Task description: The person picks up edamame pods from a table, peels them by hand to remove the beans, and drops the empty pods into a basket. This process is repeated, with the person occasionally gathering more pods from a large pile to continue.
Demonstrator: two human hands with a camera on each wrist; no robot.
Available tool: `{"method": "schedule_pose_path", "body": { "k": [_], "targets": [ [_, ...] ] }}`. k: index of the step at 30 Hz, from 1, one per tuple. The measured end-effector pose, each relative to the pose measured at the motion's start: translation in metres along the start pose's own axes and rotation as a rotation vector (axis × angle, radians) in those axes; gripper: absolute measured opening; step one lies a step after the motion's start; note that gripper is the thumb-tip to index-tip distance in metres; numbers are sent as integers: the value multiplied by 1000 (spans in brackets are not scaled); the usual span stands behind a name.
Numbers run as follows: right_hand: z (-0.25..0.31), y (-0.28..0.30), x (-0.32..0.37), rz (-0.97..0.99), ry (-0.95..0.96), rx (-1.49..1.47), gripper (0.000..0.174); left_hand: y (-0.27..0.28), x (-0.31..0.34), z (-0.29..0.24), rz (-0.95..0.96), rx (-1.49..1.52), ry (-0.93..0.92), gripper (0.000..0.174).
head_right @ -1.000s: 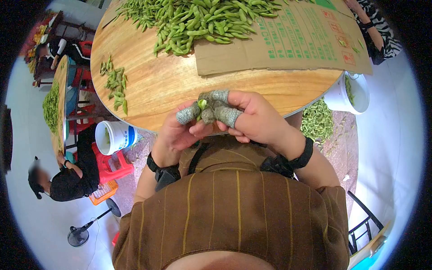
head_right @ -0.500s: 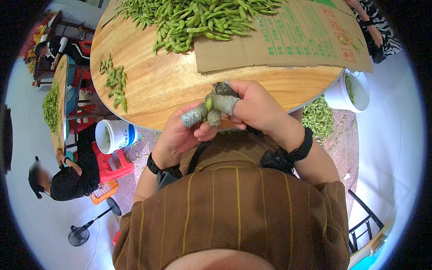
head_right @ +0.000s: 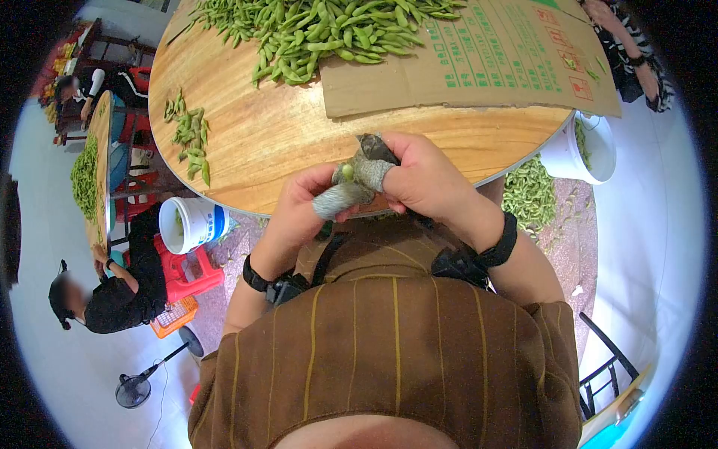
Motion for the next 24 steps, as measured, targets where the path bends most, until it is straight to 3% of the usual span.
{"method": "schedule_pose_path", "body": {
  "k": [2,6,8,11,12,14,15,16,17,18,19,20,22,24],
  "targets": [
    [-2,-1,1,-15,-9,29,13,-3,2,-10,55,-468,-329,17],
    [2,-4,4,-15,45,88,10,0,2,-10,48,-370,-223,17],
    [0,-3,4,-4,48,64,10,3,1,-4,76,175,23,16],
    [-5,1,0,-5,-3,-14,12,1,-2,-1,166,306,27,16],
    [-6,3,-1,-10,-11,35,12,-1,-2,1,166,307,28,16],
    [-13,6,-8,-13,-19,84,12,2,-2,-1,-44,-169,-134,17],
    [-13,6,-14,-68,163,249,11,5,-2,0,-45,-168,-132,17],
    [-9,6,-15,-124,346,412,12,7,-3,-2,-10,-354,-196,17],
    [-6,11,-14,-123,344,411,12,8,-2,-4,26,-539,-260,17],
    [2,12,-12,-45,148,425,16,11,-2,-4,24,-536,-257,17],
    [2,12,-10,33,-47,436,22,16,-2,1,23,-391,-99,16],
    [-1,10,-11,35,-47,436,22,19,-2,6,23,-247,56,16],
    [2,6,-13,-136,278,976,28,17,-2,7,-26,-331,54,16],
    [1,2,-15,-210,354,1070,30,15,-1,4,-76,-415,45,17]
  ]
}}
Point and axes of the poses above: each hand's wrist, its own x-axis away from the middle knuckle, its own y-axis out of the back of the hand, z = x × y, the point moved 4 cm from there along -x, towards the middle knuckle, and after that the axes turned 9 degrees about x, right-handed, at the moved point
